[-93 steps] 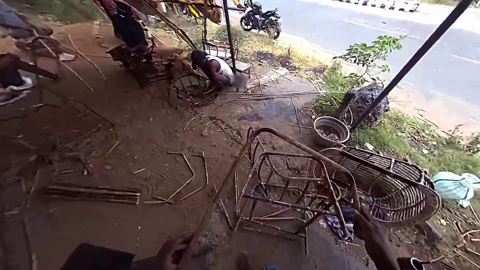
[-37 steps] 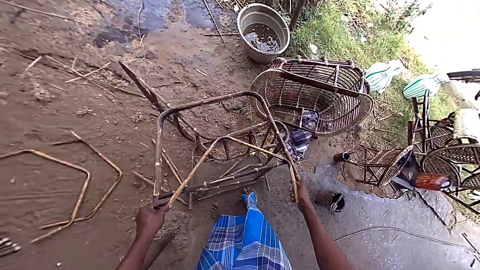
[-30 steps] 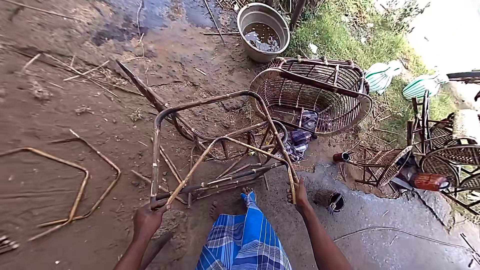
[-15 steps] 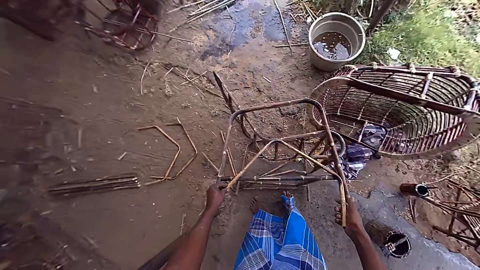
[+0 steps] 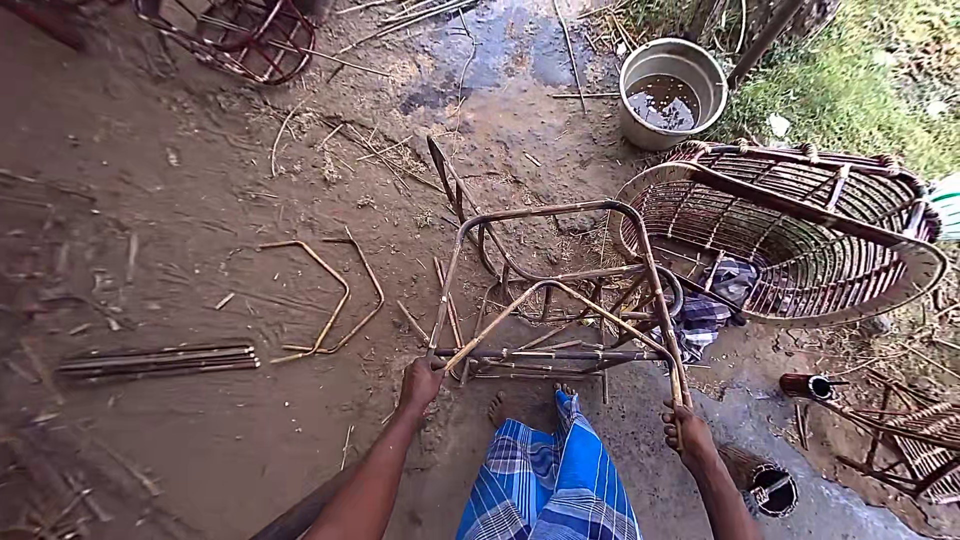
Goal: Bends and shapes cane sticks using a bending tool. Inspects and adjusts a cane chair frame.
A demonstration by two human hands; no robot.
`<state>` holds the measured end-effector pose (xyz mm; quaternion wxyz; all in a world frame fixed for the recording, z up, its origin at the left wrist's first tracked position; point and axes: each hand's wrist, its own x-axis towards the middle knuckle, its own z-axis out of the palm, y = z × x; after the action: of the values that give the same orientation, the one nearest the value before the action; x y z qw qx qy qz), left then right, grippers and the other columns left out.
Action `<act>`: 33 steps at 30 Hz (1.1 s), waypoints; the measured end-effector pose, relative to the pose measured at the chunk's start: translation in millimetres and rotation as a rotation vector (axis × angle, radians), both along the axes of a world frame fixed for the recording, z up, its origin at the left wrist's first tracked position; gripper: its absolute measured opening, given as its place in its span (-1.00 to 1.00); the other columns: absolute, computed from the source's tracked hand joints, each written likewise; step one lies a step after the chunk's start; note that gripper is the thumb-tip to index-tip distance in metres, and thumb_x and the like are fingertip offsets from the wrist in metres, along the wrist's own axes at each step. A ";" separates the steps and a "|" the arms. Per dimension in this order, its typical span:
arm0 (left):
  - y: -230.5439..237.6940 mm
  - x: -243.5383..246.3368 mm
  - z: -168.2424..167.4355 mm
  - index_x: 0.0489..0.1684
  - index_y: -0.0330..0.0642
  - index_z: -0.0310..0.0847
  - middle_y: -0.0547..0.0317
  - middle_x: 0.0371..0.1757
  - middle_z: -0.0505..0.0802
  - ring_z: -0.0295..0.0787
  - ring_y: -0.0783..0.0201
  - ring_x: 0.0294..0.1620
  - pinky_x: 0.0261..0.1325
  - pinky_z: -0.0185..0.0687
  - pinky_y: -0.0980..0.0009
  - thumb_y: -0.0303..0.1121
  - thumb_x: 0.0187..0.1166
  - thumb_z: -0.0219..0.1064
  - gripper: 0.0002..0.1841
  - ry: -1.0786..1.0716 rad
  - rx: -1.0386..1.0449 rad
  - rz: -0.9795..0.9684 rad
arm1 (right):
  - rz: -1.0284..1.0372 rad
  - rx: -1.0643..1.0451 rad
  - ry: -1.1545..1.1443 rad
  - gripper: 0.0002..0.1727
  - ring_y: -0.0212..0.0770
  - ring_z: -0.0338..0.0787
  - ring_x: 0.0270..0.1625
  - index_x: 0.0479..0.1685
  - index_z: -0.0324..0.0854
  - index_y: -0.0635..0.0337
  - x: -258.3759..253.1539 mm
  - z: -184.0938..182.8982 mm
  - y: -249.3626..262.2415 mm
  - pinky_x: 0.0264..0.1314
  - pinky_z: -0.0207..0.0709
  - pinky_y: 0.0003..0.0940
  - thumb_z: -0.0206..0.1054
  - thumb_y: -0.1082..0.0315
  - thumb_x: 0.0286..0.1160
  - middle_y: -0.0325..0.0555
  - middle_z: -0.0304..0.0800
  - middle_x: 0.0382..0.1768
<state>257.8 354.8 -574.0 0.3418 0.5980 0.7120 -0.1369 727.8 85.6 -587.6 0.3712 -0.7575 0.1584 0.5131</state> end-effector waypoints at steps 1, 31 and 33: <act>1.8 -0.7 -1.9 0.07 -0.14 0.84 -0.11 0.09 0.90 0.82 -0.17 0.18 0.33 0.61 -0.25 -0.35 0.60 0.44 -0.81 -0.004 -0.008 -0.001 | 0.001 -0.005 0.002 -0.61 -0.38 0.36 -0.77 0.32 0.54 0.12 0.8 -0.5 0.0 -0.79 0.23 -0.51 -0.10 0.12 0.93 -0.19 0.54 -0.58; -25.9 -14.6 281.6 0.77 -0.35 0.18 -0.57 0.57 0.45 0.61 -0.52 0.33 0.28 0.55 -0.40 -0.18 0.75 0.24 -0.33 0.177 0.729 0.034 | 1.026 0.216 -0.517 -0.29 -0.29 0.47 -0.61 -0.33 0.67 0.07 0.9 125.9 -11.0 -0.49 0.41 -0.15 0.08 -0.45 0.55 -0.30 0.44 -0.67; -37.4 -16.5 230.3 0.65 -0.31 0.41 -0.48 0.45 0.62 0.68 -0.50 0.29 0.23 0.58 -0.44 -0.23 0.71 0.33 -0.43 0.180 0.536 0.014 | 1.084 0.133 -0.523 -0.23 -0.18 0.53 -0.56 -0.31 0.69 0.04 18.1 101.1 -20.9 -0.43 0.43 -0.01 0.03 -0.53 0.50 -0.22 0.49 -0.63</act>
<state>241.2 317.4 -343.7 0.1078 0.6474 0.7544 0.0057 745.9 64.7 -486.5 0.1302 -0.8066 -0.3789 0.4347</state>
